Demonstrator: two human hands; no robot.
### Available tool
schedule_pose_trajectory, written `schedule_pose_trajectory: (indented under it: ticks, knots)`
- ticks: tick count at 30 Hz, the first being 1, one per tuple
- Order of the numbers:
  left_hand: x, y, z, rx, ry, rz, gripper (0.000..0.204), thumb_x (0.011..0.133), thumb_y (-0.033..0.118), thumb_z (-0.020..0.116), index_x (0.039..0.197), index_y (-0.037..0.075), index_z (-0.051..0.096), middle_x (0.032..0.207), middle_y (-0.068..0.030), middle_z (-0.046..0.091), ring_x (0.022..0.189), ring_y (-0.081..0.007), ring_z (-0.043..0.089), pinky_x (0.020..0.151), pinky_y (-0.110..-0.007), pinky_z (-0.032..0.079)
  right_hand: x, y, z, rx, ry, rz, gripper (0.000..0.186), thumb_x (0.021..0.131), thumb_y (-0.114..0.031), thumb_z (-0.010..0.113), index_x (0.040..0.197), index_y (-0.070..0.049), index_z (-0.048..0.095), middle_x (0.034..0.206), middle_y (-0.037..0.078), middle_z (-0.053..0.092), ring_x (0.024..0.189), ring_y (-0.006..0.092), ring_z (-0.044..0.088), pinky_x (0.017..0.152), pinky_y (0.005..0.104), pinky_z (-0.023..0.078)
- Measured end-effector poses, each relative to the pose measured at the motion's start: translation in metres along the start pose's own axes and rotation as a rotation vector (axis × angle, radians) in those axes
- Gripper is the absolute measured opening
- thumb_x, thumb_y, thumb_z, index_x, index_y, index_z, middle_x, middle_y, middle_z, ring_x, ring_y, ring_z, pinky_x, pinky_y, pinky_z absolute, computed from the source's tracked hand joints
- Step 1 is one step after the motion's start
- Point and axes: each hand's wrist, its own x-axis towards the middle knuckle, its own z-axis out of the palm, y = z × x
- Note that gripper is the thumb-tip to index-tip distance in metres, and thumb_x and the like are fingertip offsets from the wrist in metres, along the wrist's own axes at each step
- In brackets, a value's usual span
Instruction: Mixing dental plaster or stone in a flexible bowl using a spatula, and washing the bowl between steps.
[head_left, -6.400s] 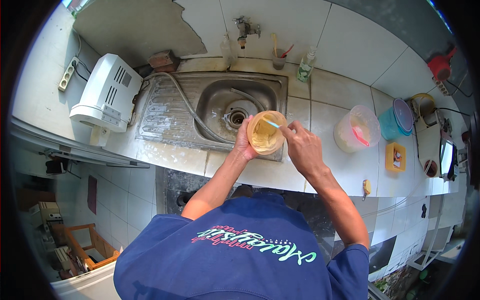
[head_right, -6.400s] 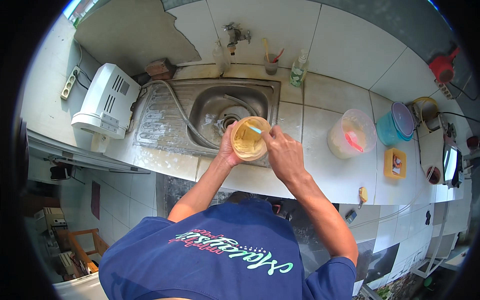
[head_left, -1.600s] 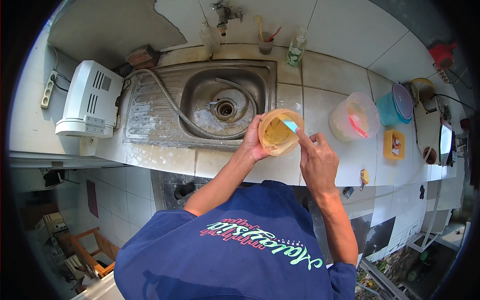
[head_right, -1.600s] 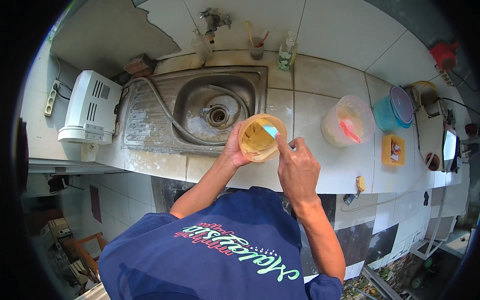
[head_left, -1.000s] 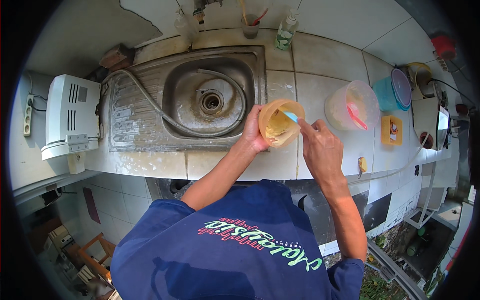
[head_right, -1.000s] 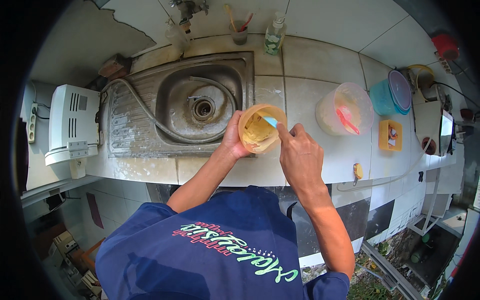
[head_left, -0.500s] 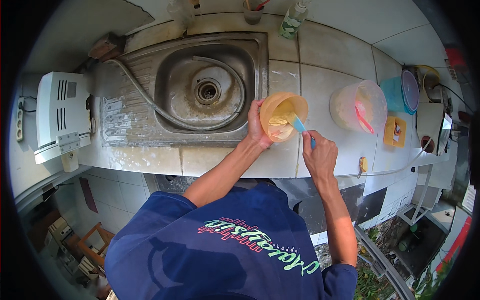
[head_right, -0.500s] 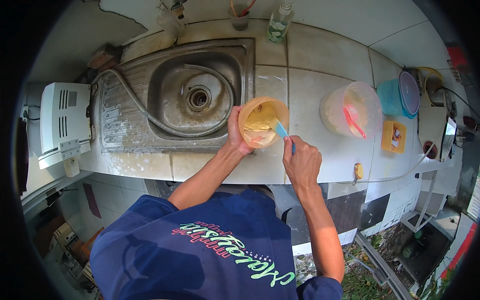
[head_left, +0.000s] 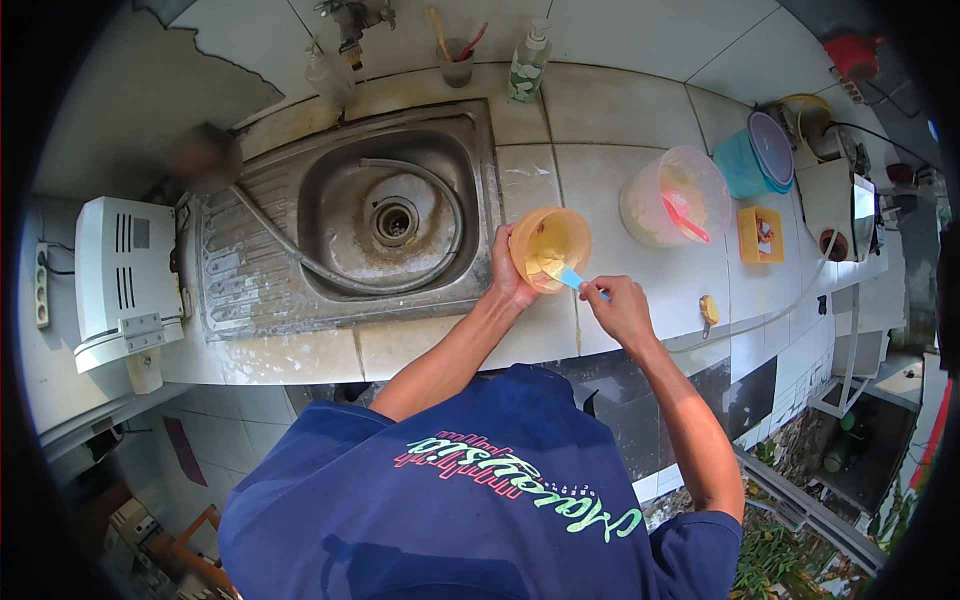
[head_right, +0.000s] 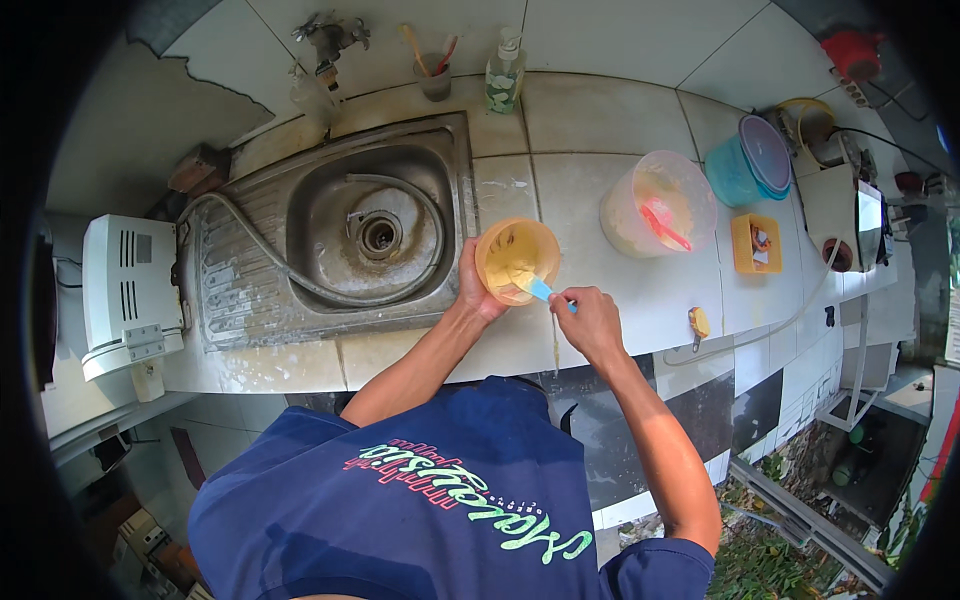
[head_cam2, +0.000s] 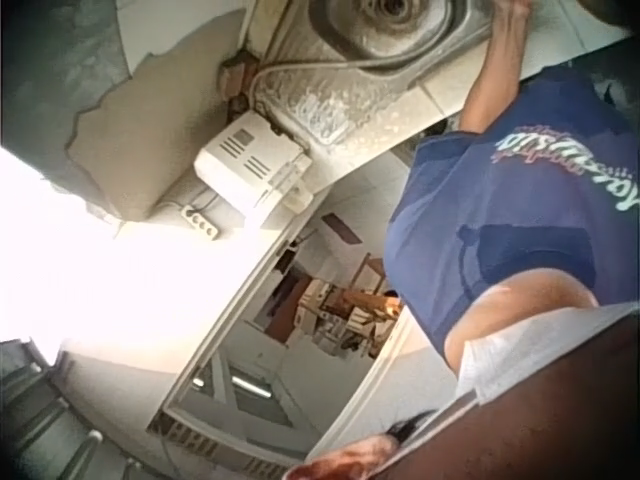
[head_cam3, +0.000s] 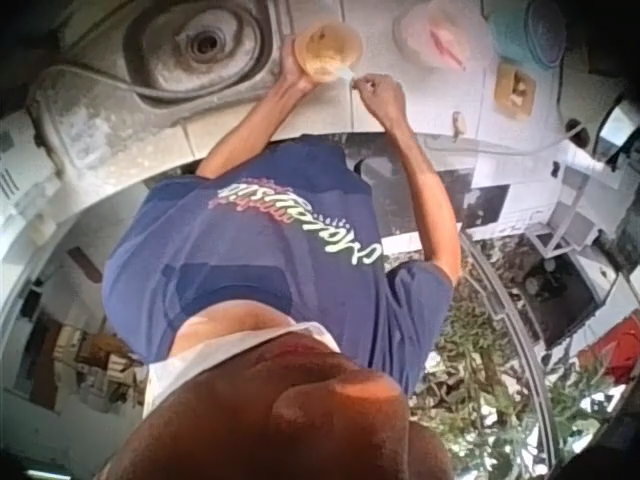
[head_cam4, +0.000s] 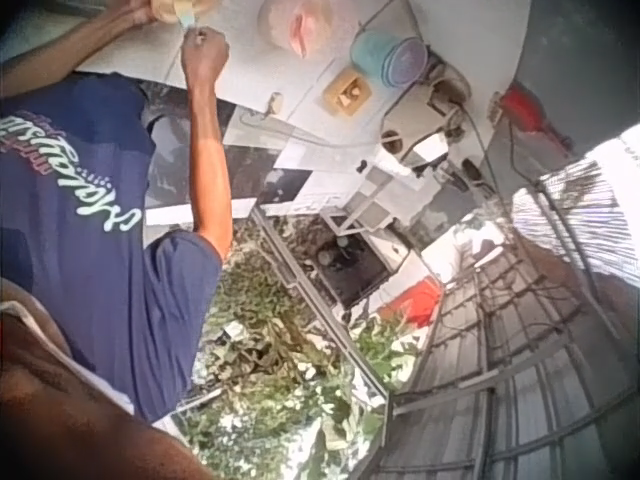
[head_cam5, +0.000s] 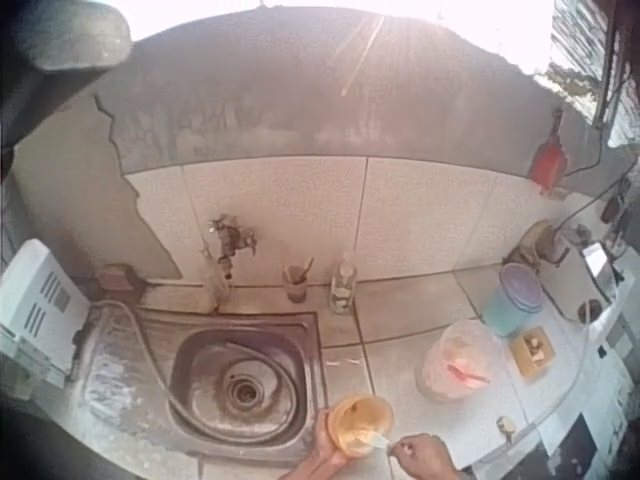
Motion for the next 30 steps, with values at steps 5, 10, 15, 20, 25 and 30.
schedule_pose_trajectory:
  ticks: [5, 10, 15, 20, 25, 30]
  knots:
    - [0.005, 0.004, 0.004, 0.071, 0.024, 0.041, 0.046, 0.092, 0.04, 0.039, 0.116, 0.006, 0.057, 0.115, -0.0124, 0.063, 0.105, -0.0286, 0.061, 0.093, -0.045, 0.05, -0.004, -0.002, 0.007, 0.654, -0.466, 0.336, 0.026, 0.092, -0.024, 0.056, 0.088, -0.003, 0.07, 0.06, 0.021, 0.061, 0.053, 0.0358, 0.062, 0.047, 0.0425, 0.046]
    - [0.006, 0.005, -0.004, 0.091, -0.001, 0.099, 0.043, 0.094, 0.037, 0.036, 0.118, 0.007, 0.056, 0.116, -0.0118, 0.062, 0.107, -0.0275, 0.061, 0.095, -0.044, 0.049, 0.013, 0.017, 0.004, -0.39, 0.323, -0.361, 0.027, 0.094, -0.028, 0.057, 0.095, -0.004, 0.068, 0.05, 0.004, 0.05, 0.037, 0.0148, 0.043, 0.037, 0.029, 0.029]
    - [-0.003, 0.007, 0.005, 0.083, 0.013, 0.107, 0.041, 0.095, 0.036, 0.038, 0.116, 0.006, 0.056, 0.117, -0.0109, 0.062, 0.107, -0.0264, 0.061, 0.095, -0.043, 0.049, 0.022, 0.016, -0.002, 0.053, -0.104, -0.04, 0.028, 0.094, -0.027, 0.055, 0.092, -0.003, 0.068, 0.055, 0.014, 0.055, 0.049, 0.027, 0.056, 0.043, 0.038, 0.042]
    - [-0.002, 0.012, 0.009, 0.031, -0.031, 0.102, 0.038, 0.095, 0.036, 0.041, 0.113, 0.007, 0.056, 0.113, -0.0101, 0.063, 0.104, -0.0249, 0.062, 0.093, -0.042, 0.05, 0.013, -0.003, -0.001, 0.468, -0.451, 0.256, 0.029, 0.093, -0.028, 0.057, 0.091, -0.003, 0.071, 0.055, 0.012, 0.06, 0.043, 0.0273, 0.055, 0.044, 0.0382, 0.041]
    - [0.006, 0.013, -0.004, 0.051, 0.014, 0.159, 0.039, 0.094, 0.037, 0.042, 0.113, 0.007, 0.057, 0.112, -0.0105, 0.064, 0.104, -0.0255, 0.062, 0.093, -0.043, 0.05, 0.012, -0.01, 0.007, 0.227, -0.059, 0.007, 0.029, 0.093, -0.03, 0.058, 0.09, -0.005, 0.071, 0.049, -0.004, 0.041, 0.039, 0.0083, 0.03, 0.038, 0.0277, 0.025]
    - [-0.004, 0.019, 0.002, 0.064, -0.024, 0.117, 0.038, 0.093, 0.036, 0.043, 0.112, 0.007, 0.059, 0.11, -0.0105, 0.065, 0.103, -0.0256, 0.062, 0.092, -0.042, 0.05, 0.016, 0.002, 0.015, -0.305, 0.374, -0.304, 0.028, 0.094, -0.027, 0.054, 0.094, -0.003, 0.068, 0.061, 0.021, 0.06, 0.053, 0.0357, 0.061, 0.045, 0.0419, 0.044]
